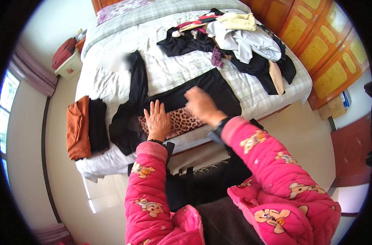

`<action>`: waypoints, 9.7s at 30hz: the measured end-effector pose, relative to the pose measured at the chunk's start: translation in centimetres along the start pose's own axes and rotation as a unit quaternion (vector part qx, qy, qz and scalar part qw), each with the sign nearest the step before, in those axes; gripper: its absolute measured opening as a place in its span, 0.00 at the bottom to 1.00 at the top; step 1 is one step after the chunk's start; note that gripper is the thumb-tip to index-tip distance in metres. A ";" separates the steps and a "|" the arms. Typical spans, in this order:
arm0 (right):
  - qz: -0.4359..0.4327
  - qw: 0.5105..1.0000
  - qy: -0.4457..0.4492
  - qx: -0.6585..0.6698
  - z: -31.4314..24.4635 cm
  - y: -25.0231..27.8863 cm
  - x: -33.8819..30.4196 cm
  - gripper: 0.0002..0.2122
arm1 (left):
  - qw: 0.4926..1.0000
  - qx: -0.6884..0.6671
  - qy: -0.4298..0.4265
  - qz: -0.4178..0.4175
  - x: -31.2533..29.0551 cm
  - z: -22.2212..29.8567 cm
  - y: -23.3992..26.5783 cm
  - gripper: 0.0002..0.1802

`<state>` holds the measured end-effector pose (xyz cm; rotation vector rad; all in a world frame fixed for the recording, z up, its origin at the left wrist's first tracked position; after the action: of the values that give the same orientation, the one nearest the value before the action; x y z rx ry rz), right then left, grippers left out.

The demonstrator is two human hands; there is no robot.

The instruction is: The person folds a black long-sleeved top with a leopard print panel on a bed. They smooth the garment, fold the sleeves inward, fold the body in half, and place the folded item on a stack of other folded clothes.

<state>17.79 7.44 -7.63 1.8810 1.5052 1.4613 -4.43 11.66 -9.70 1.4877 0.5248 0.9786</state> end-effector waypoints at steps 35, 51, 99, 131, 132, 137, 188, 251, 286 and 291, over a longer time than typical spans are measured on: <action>-0.109 0.988 0.022 -0.105 -4.2 -4.0 -3.1 0.28 | 0.999 0.036 0.036 0.019 0.6 -0.4 -2.2 0.29; -0.067 0.941 -0.232 -0.237 11.7 5.5 -9.1 0.35 | 0.998 0.016 0.050 0.016 -3.3 0.9 -3.0 0.30; -0.045 0.923 -0.333 0.190 25.0 0.0 6.6 0.24 | 0.991 -0.045 -0.041 0.119 2.9 -3.1 0.3 0.19; 0.053 0.956 -0.252 -0.141 13.8 5.4 2.1 0.13 | 0.995 -0.075 0.029 0.056 3.9 -5.8 -2.3 0.34; 0.087 0.967 -0.179 -0.157 11.9 5.5 1.3 0.12 | 0.996 -0.079 0.015 0.050 3.0 -5.3 -1.7 0.33; 0.000 0.990 0.049 -0.136 2.4 0.4 -2.2 0.19 | 0.996 -0.024 -0.046 0.067 -1.9 0.1 -1.0 0.31; 0.022 0.925 -0.371 -0.079 14.4 6.2 -9.0 0.18 | 0.995 -0.063 0.072 0.043 -3.8 0.5 -2.2 0.29; -0.153 0.910 -0.368 0.117 1.2 -18.9 24.2 0.15 | 0.894 -0.390 0.041 0.215 -5.1 -3.3 -2.4 0.18; -0.121 0.973 -0.152 0.123 -5.0 -16.1 20.8 0.13 | 0.887 -0.394 0.068 0.232 -5.1 -3.1 -3.5 0.15; 0.003 0.961 -0.091 0.260 -7.3 -5.2 24.4 0.14 | 0.897 -0.370 0.046 0.238 -4.6 -3.4 -3.5 0.16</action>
<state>6.90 28.04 3.90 2.2295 1.9202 0.9103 -8.92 10.56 -14.56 0.8765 -0.1766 1.4328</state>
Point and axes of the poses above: each hand's wrist, its own x-axis towards the middle knuckle, its own y-axis out of the back of the hand, z = x × y, the point moved 1 cm from there along x, towards the middle knuckle, and after that the axes turned 4 degrees about -y, right-handed, at the moved point
